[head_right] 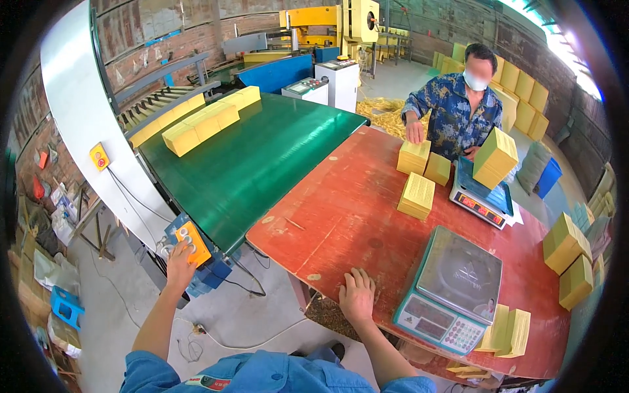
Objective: The recorder is weighing stacks of yellow textured paper on an electronic scale and moving them to a conveyor belt.
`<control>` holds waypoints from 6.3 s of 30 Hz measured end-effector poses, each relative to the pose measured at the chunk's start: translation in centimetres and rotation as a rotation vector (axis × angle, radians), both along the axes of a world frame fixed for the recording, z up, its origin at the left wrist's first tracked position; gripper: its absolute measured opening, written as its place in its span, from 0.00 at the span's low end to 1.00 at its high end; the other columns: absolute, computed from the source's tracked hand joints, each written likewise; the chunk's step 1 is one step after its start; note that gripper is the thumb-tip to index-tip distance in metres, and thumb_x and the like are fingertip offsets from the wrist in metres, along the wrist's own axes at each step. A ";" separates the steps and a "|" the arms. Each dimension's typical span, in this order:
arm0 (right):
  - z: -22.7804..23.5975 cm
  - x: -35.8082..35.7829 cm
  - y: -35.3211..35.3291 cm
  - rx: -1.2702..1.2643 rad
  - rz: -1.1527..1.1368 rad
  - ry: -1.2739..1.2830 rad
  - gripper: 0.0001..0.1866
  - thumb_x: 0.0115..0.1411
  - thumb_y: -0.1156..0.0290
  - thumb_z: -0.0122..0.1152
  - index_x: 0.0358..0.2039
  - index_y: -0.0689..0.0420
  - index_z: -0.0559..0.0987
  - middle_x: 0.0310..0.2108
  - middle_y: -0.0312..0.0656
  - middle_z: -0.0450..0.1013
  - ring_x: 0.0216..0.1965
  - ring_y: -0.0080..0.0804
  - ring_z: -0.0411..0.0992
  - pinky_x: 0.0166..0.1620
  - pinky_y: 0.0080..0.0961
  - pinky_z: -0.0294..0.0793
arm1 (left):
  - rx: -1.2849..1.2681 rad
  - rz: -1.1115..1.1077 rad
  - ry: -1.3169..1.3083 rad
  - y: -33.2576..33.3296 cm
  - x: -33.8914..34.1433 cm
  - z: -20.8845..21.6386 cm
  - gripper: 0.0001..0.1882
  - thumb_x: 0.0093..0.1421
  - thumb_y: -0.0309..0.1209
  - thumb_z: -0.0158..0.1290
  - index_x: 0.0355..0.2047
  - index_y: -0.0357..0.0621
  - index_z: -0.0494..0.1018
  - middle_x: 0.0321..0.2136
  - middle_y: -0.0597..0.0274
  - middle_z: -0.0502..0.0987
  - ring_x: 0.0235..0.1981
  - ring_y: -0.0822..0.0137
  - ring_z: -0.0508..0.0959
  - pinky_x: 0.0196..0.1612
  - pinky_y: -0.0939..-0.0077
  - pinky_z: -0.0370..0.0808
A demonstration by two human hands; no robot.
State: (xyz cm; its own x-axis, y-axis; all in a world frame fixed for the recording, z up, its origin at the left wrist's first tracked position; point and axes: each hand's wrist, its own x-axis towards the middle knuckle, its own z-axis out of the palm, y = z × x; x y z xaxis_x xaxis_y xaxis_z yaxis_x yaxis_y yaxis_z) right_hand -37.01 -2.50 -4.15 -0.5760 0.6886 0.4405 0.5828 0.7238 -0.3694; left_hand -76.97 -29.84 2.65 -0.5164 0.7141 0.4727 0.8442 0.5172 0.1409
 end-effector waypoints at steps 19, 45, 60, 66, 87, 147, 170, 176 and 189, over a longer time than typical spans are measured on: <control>0.6 -0.6 -0.2 -0.023 0.023 -0.013 0.18 0.54 0.72 0.60 0.47 0.60 0.75 0.55 0.49 0.69 0.60 0.49 0.62 0.62 0.49 0.58 | -0.059 0.036 0.056 -0.5 -0.3 -0.5 0.20 0.46 0.24 0.58 0.42 0.42 0.76 0.51 0.50 0.73 0.55 0.51 0.71 0.57 0.58 0.68; 0.0 0.0 0.3 -0.029 -0.009 -0.019 0.19 0.55 0.70 0.59 0.48 0.60 0.75 0.56 0.48 0.68 0.61 0.46 0.61 0.63 0.47 0.58 | -0.063 -0.016 -0.095 0.3 -0.4 0.0 0.25 0.50 0.18 0.57 0.51 0.37 0.71 0.60 0.52 0.66 0.60 0.49 0.66 0.61 0.58 0.64; 2.5 0.6 3.7 -0.279 0.121 -0.173 0.22 0.56 0.62 0.58 0.50 0.57 0.74 0.55 0.50 0.68 0.58 0.50 0.64 0.59 0.47 0.65 | -0.118 0.013 -0.082 0.0 -1.4 -0.6 0.26 0.48 0.19 0.58 0.51 0.39 0.71 0.61 0.55 0.66 0.60 0.51 0.67 0.60 0.58 0.65; 9.5 1.6 21.2 0.074 -0.017 0.050 0.20 0.58 0.62 0.56 0.49 0.58 0.74 0.48 0.50 0.73 0.51 0.50 0.70 0.53 0.44 0.71 | -0.106 0.024 -0.084 -0.2 -1.7 -1.1 0.28 0.47 0.19 0.58 0.52 0.38 0.71 0.61 0.54 0.66 0.60 0.50 0.67 0.61 0.58 0.64; 4.1 -3.0 39.0 0.027 -0.330 -0.720 0.34 0.44 0.46 0.70 0.51 0.48 0.78 0.56 0.45 0.64 0.57 0.62 0.61 0.46 0.69 0.70 | -0.062 -0.287 -0.037 1.2 -0.6 0.5 0.27 0.64 0.38 0.55 0.56 0.30 0.68 0.57 0.37 0.68 0.61 0.39 0.64 0.65 0.49 0.59; 1.0 -12.5 13.2 -0.245 0.084 0.139 0.29 0.55 0.67 0.63 0.58 0.54 0.69 0.62 0.54 0.61 0.62 0.55 0.61 0.60 0.49 0.64 | -0.152 -0.003 -0.012 0.8 0.5 2.7 0.23 0.47 0.24 0.60 0.46 0.41 0.72 0.61 0.53 0.63 0.63 0.49 0.62 0.64 0.51 0.57; -1.0 -2.1 3.2 -0.025 -0.111 0.049 0.19 0.52 0.74 0.60 0.47 0.60 0.77 0.55 0.50 0.69 0.60 0.52 0.63 0.62 0.46 0.61 | -0.111 -0.118 0.002 0.1 -0.6 2.1 0.21 0.50 0.24 0.59 0.47 0.35 0.73 0.59 0.50 0.66 0.62 0.51 0.63 0.63 0.55 0.59; -1.2 -1.9 3.2 -0.033 -0.104 0.068 0.19 0.52 0.74 0.61 0.47 0.60 0.77 0.55 0.50 0.69 0.60 0.52 0.63 0.62 0.46 0.61 | -0.126 -0.099 0.016 -0.1 -0.8 1.6 0.23 0.49 0.25 0.59 0.48 0.36 0.73 0.60 0.51 0.66 0.62 0.52 0.64 0.63 0.55 0.59; -0.6 -1.5 3.5 -0.122 -0.066 0.091 0.20 0.53 0.74 0.60 0.47 0.60 0.75 0.56 0.50 0.68 0.62 0.52 0.60 0.63 0.51 0.57 | -0.224 -0.078 -0.077 -0.2 -1.7 2.6 0.24 0.49 0.26 0.59 0.49 0.40 0.74 0.61 0.51 0.65 0.64 0.47 0.61 0.63 0.54 0.60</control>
